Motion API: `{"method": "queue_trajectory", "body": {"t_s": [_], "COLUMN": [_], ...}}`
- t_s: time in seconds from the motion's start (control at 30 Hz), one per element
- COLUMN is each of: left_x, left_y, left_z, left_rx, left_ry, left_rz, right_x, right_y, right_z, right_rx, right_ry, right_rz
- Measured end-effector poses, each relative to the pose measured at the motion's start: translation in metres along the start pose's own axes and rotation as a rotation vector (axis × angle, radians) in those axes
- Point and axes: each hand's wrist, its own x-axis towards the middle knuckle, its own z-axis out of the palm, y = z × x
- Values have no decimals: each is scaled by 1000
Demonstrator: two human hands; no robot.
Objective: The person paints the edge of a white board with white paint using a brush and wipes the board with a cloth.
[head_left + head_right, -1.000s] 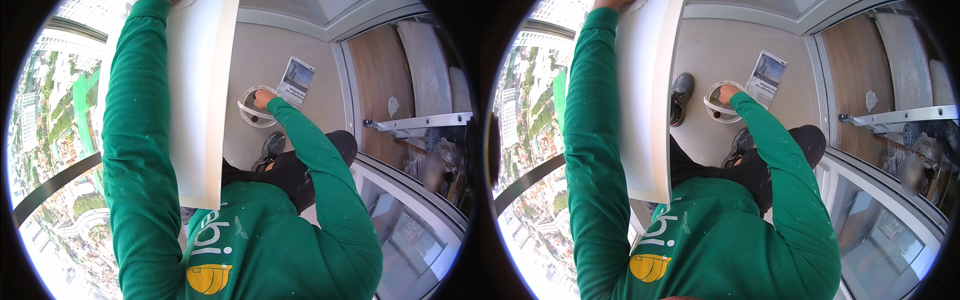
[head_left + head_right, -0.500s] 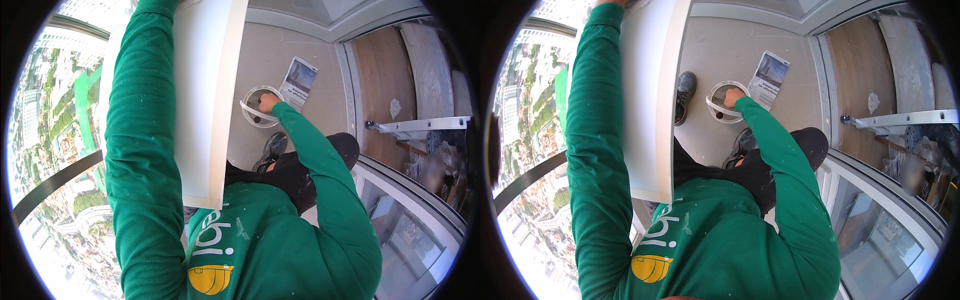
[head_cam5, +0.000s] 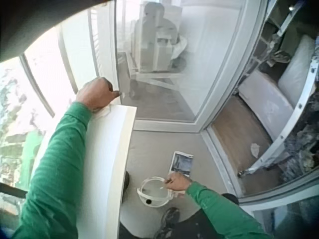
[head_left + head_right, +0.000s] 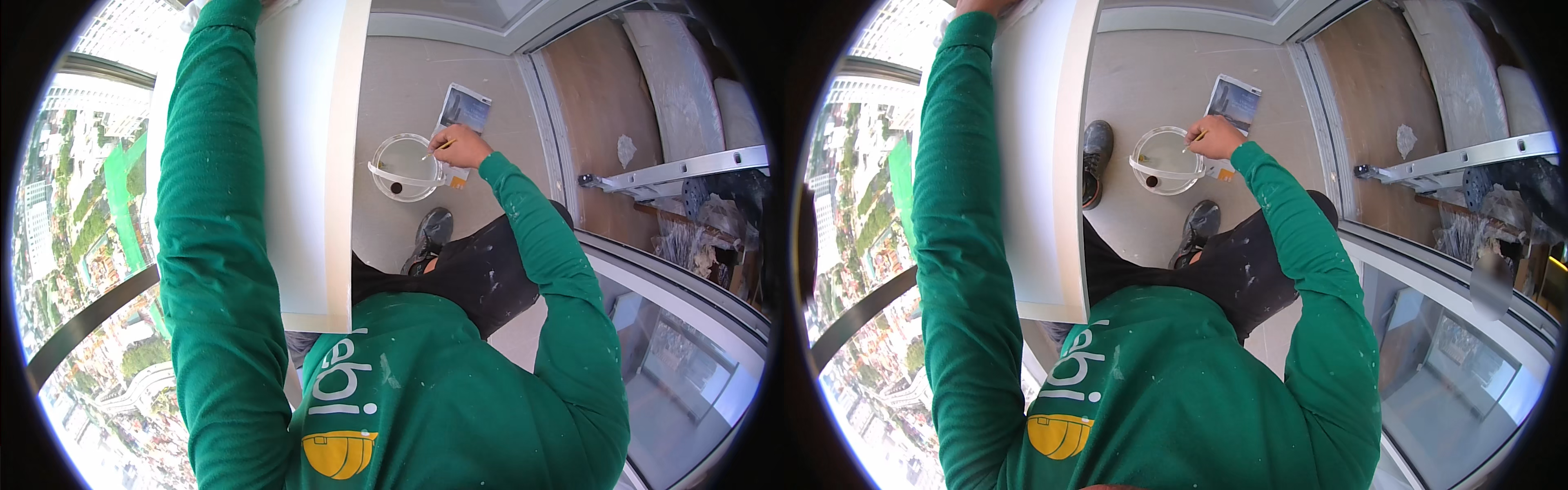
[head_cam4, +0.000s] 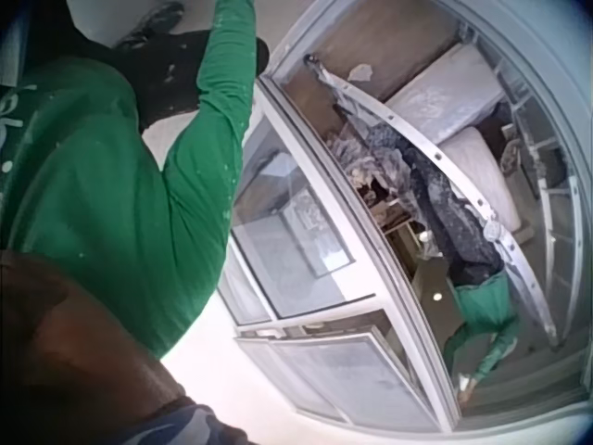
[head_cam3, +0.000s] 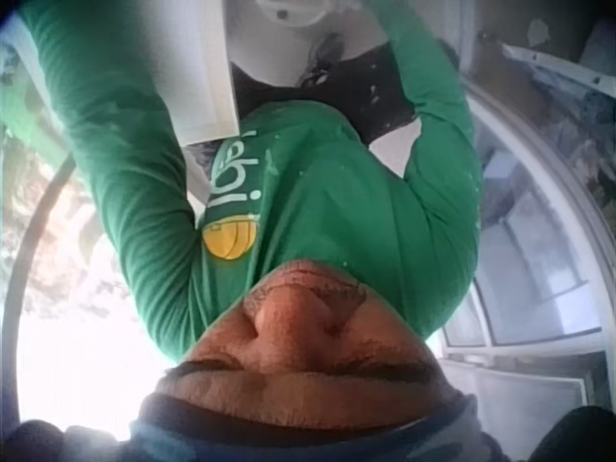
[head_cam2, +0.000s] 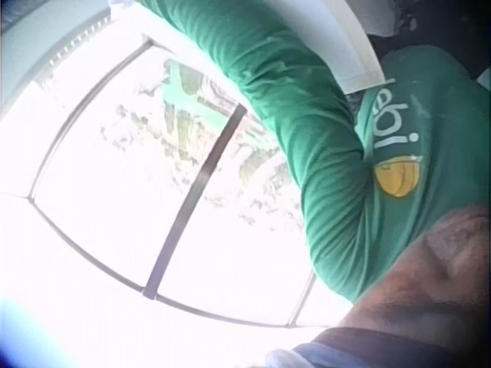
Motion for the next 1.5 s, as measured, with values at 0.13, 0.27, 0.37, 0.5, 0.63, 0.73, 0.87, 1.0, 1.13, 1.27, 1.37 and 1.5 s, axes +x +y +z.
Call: {"method": "queue_trajectory", "body": {"t_s": [0.13,0.27,0.37,0.5,0.63,0.73,0.87,1.0,1.13,1.27,1.37,1.5], "left_x": [5,0,0,8,9,10,13,15,11,15,16,18], "left_y": [3,5,9,14,17,16,12,21,14,7,11,11], "left_z": [2,0,1,4,8,9,9,10,7,13,14,16], "left_rx": [11,-38,-45,-37,-35,-32,-27,-35,-69,-32,-21,-25], "left_ry": [-20,-14,-20,-45,-27,-33,-40,-41,-58,-33,-24,-24], "left_rz": [-33,14,5,-31,-10,-22,-13,3,-36,16,42,57], "right_x": [-9,-22,-33,-36,-34,-36,-35,-35,-56,-100,-142,-185], "right_y": [15,7,-2,-5,6,6,-1,29,1,-32,-62,-109], "right_z": [-2,-12,-18,-8,5,-1,0,8,-17,-28,-18,2], "right_rx": [-218,-192,-213,-57,-30,-52,108,-16,271,848,986,1111], "right_ry": [61,64,95,116,166,237,186,267,349,297,380,348], "right_rz": [-121,-63,-52,-40,59,67,142,89,112,-94,-254,-447]}}
